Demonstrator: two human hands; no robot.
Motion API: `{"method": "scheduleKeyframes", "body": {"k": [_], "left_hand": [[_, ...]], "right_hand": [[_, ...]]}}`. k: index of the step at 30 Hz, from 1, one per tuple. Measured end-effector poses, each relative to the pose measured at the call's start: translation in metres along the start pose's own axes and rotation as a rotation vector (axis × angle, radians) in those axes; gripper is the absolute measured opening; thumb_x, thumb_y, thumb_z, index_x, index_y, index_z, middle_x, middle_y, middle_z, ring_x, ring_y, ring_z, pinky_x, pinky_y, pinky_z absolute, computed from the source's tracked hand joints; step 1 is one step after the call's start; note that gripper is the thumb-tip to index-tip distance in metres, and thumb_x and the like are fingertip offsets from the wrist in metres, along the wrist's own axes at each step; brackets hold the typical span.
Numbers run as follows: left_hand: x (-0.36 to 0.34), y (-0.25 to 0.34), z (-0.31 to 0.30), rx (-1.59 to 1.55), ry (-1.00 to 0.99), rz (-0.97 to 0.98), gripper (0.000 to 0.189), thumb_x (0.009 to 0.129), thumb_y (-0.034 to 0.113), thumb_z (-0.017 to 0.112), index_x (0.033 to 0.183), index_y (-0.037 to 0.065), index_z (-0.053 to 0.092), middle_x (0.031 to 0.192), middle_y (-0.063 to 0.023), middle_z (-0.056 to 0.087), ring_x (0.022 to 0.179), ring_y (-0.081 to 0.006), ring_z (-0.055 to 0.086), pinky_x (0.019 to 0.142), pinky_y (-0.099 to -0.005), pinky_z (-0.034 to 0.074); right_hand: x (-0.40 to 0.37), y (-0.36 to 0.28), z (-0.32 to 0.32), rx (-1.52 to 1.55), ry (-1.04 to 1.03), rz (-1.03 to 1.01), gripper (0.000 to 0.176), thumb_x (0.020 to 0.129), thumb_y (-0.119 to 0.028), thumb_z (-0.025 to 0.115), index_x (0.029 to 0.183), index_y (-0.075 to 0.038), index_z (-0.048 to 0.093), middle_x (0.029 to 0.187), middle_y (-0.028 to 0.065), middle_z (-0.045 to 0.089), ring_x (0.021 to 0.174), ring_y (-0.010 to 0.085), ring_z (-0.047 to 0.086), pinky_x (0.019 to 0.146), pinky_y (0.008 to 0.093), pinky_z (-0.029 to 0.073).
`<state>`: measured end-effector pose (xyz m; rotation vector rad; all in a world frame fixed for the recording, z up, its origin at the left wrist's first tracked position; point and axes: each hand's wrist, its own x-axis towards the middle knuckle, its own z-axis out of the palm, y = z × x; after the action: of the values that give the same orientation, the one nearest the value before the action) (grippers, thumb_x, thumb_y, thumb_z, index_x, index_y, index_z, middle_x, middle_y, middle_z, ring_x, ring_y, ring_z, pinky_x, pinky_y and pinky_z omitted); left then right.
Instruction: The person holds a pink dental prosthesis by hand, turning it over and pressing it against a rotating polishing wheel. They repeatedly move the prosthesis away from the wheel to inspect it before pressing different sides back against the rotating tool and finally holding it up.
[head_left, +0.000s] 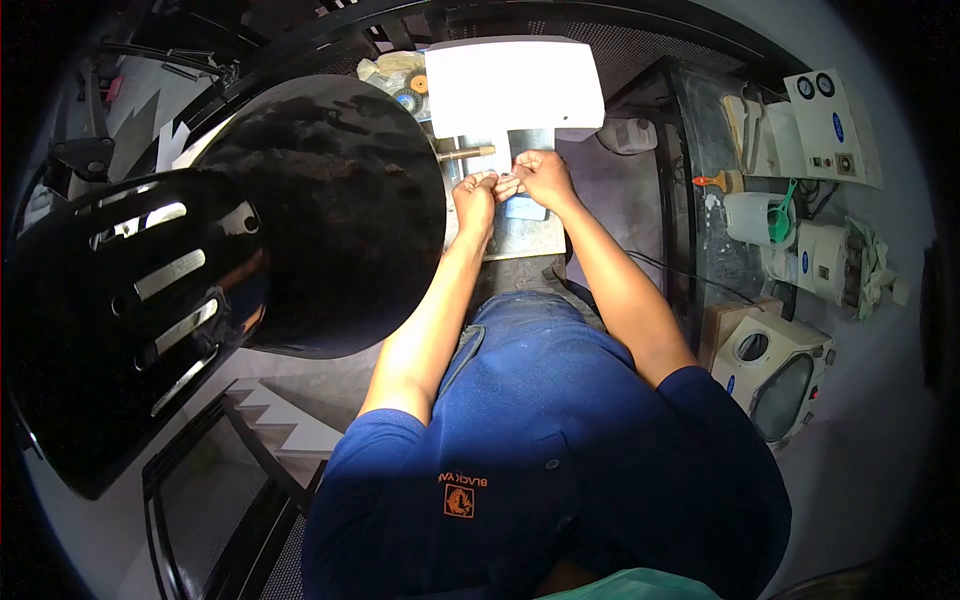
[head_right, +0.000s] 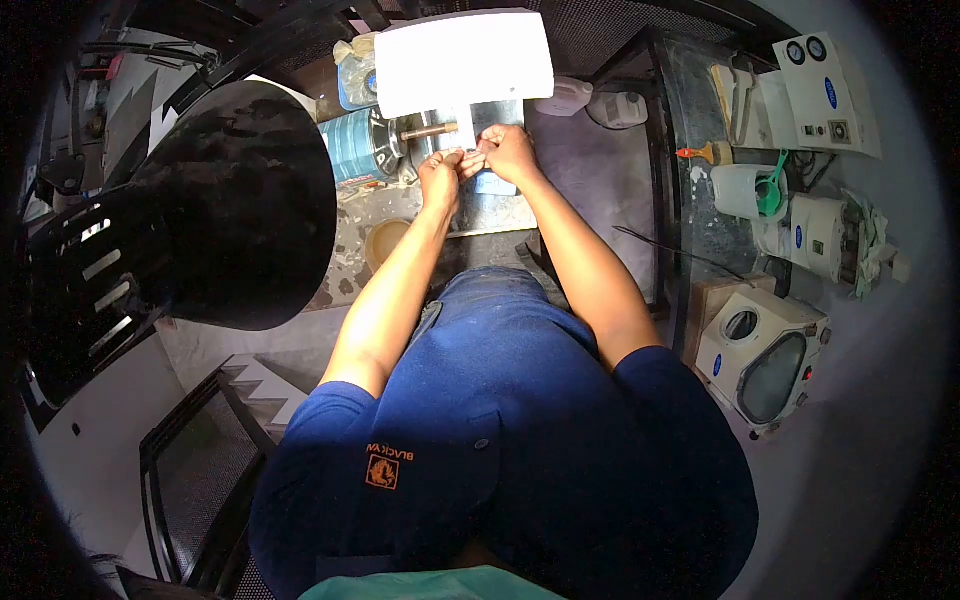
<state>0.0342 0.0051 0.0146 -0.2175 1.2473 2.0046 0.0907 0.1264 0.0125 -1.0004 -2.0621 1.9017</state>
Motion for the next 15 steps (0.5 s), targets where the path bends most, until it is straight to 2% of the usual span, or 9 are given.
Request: {"method": "scheduleKeyframes", "body": {"k": [8, 13, 15], "left_hand": [[0.001, -0.002, -0.002, -0.006, -0.007, 0.016, 0.007, 0.087, -0.003, 0.044, 0.09, -0.008, 0.047, 0.084, -0.0243, 0.062, 0.076, -0.0301, 0.066, 0.07, -0.0345, 0.057], [0.0, -0.006, -0.002, -0.004, -0.021, 0.06, 0.006, 0.089, -0.003, 0.044, 0.092, -0.007, 0.045, 0.088, -0.0252, 0.061, 0.078, -0.0309, 0.066, 0.071, -0.0346, 0.057], [0.0, -0.008, -0.003, -0.019, -0.04, 0.099, 0.006, 0.09, -0.003, 0.044, 0.093, -0.009, 0.044, 0.089, -0.0264, 0.06, 0.079, -0.0313, 0.066, 0.07, -0.0355, 0.057]], "right_hand": [[-0.002, -0.005, 0.0, 0.025, -0.005, 0.034, 0.008, 0.081, 0.003, 0.055, 0.083, 0.006, 0.061, 0.074, 0.0104, 0.065, 0.064, 0.0137, 0.062, 0.055, 0.0258, 0.05], [-0.001, 0.008, 0.001, 0.007, 0.012, -0.124, 0.008, 0.08, 0.001, 0.059, 0.086, 0.005, 0.062, 0.077, 0.0091, 0.067, 0.066, 0.0112, 0.062, 0.058, 0.0238, 0.049], [-0.004, 0.005, -0.001, -0.054, 0.007, -0.122, 0.01, 0.081, 0.002, 0.059, 0.091, 0.005, 0.061, 0.082, 0.0097, 0.066, 0.07, 0.0118, 0.063, 0.061, 0.0238, 0.051]]}}
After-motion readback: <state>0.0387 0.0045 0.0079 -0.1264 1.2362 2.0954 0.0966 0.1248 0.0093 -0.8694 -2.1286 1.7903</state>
